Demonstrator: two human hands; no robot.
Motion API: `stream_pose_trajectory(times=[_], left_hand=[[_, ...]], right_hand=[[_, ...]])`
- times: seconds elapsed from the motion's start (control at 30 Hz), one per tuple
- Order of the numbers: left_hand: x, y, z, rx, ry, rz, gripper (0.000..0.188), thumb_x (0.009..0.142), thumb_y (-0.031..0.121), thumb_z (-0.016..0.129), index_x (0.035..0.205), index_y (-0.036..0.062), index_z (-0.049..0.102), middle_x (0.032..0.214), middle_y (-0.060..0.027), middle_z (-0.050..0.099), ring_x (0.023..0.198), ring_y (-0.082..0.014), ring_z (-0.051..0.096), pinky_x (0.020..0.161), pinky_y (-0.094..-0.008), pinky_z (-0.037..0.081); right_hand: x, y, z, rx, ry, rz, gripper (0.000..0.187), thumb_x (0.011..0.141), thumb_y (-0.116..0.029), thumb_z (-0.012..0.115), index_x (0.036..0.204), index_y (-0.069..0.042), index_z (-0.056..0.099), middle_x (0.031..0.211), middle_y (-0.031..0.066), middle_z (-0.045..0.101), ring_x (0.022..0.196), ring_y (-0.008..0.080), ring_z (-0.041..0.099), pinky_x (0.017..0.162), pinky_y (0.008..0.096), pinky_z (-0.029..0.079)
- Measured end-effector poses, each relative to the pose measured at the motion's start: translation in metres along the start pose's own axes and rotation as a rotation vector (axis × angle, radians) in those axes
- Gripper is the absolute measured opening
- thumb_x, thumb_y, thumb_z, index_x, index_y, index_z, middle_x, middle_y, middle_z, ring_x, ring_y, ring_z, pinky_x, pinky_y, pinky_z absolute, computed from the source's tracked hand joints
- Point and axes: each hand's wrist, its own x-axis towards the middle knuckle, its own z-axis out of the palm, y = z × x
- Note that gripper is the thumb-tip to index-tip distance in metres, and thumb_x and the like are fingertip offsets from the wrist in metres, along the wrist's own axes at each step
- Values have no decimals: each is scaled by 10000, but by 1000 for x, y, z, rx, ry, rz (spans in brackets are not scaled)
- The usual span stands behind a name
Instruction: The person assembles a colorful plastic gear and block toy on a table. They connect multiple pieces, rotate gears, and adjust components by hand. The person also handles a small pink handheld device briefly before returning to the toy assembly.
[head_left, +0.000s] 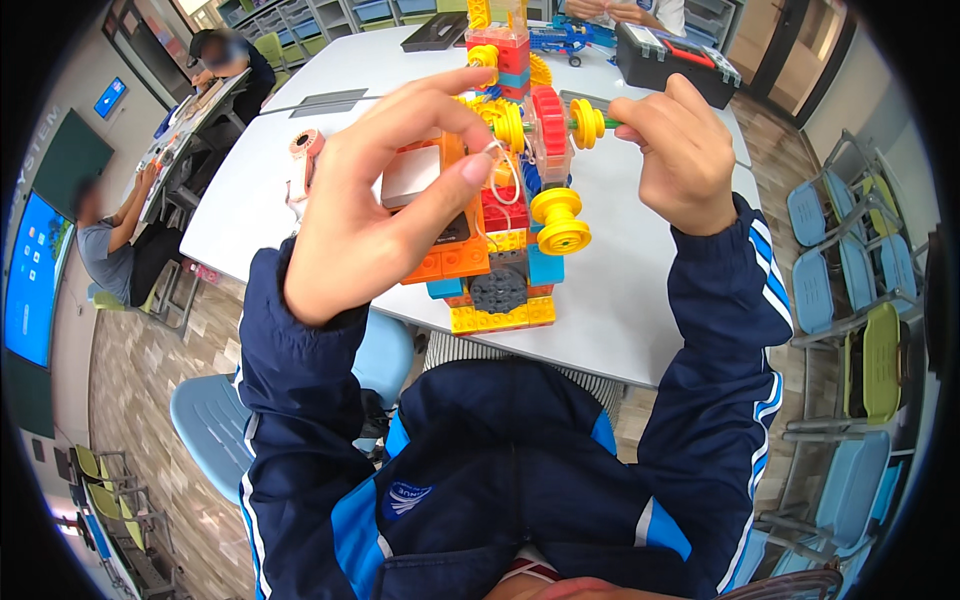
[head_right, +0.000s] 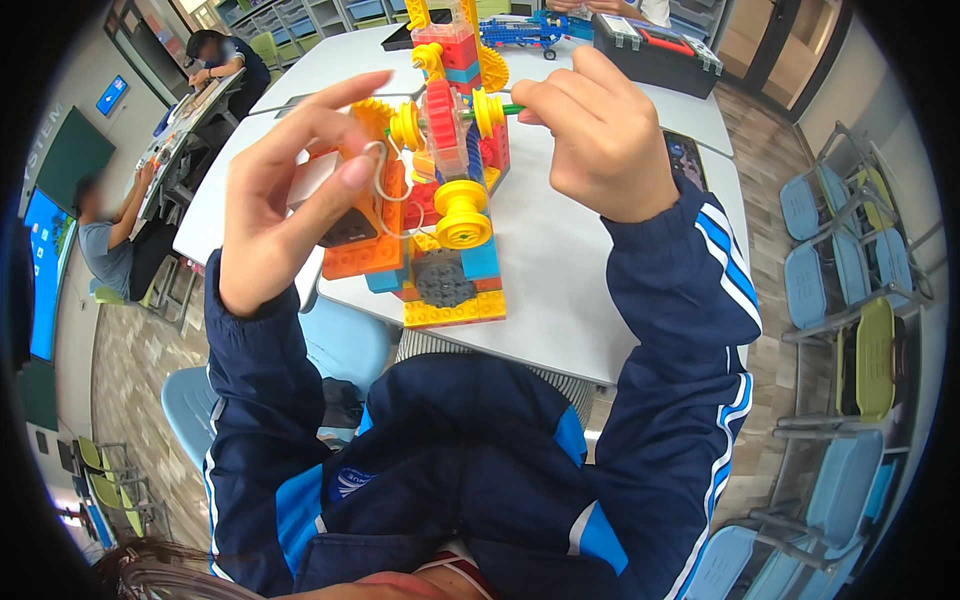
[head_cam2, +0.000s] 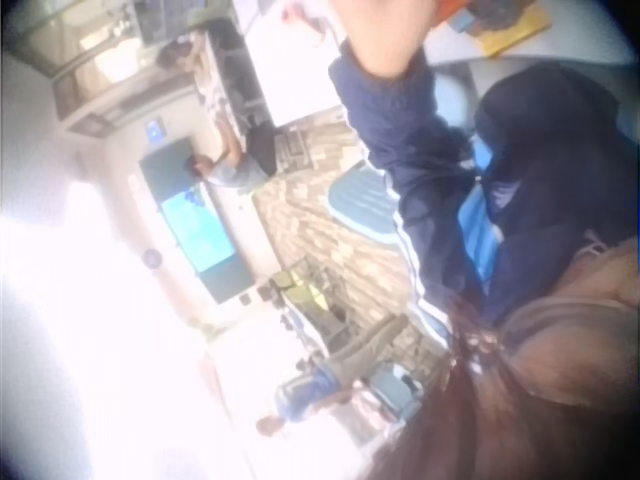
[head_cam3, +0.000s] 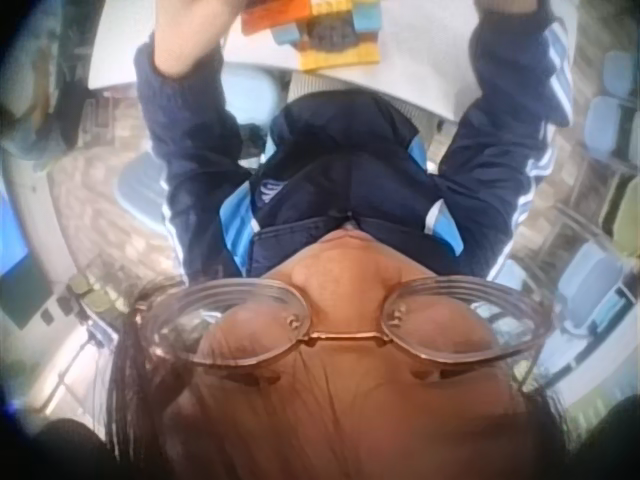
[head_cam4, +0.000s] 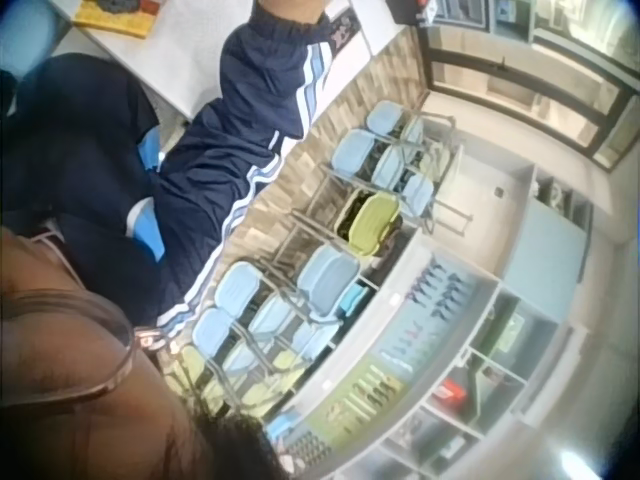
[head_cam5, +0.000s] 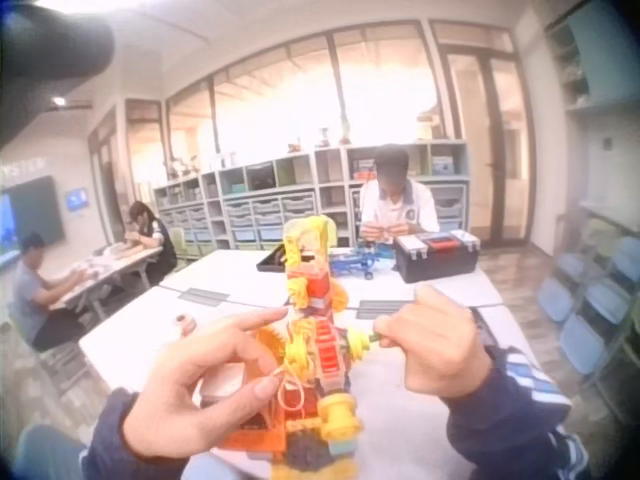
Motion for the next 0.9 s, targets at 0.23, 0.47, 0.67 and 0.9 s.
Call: stream_pose_trajectory(times=[0.23, 0.47, 0.67, 0.9], left_hand=[[6, -4, -2, 170, -163, 50, 61, 804, 68, 630, 849, 45, 598, 1308, -195, 518, 1159, -236, 523, 991, -354, 356], [0, -8, 0, 73, -90, 16, 81, 786, 94, 671, 856, 72, 637, 1295, -174, 528, 1191, -316, 490, 1007, -402, 347], [-2, -14, 2, 82, -52, 79, 78, 798, 95, 634, 846, 39, 611, 1337, -199, 489, 1138, -234, 541, 994, -331, 360], [-4, -20, 6, -30, 33, 86, 94, 816, 91, 644, 879, 30, 611, 1302, -196, 518, 1107, -205, 563, 929, -291, 409]], right_hand=[[12, -9, -18, 222, -101, 147, 174, 765, -48, 688, 928, -12, 639, 840, 109, 630, 740, 281, 540, 673, 348, 442], [49, -18, -11, 341, -524, 367, 296, 906, -289, 585, 1036, -28, 638, 981, 136, 648, 940, 286, 598, 788, 367, 468], [68, -1, -13, 617, -782, 501, 347, 915, -301, 591, 1060, 14, 595, 902, 79, 636, 857, 187, 601, 836, 314, 475], [71, 1, -13, 652, -806, 437, 320, 919, -269, 579, 1063, 16, 595, 964, 89, 629, 938, 187, 607, 924, 328, 460]])
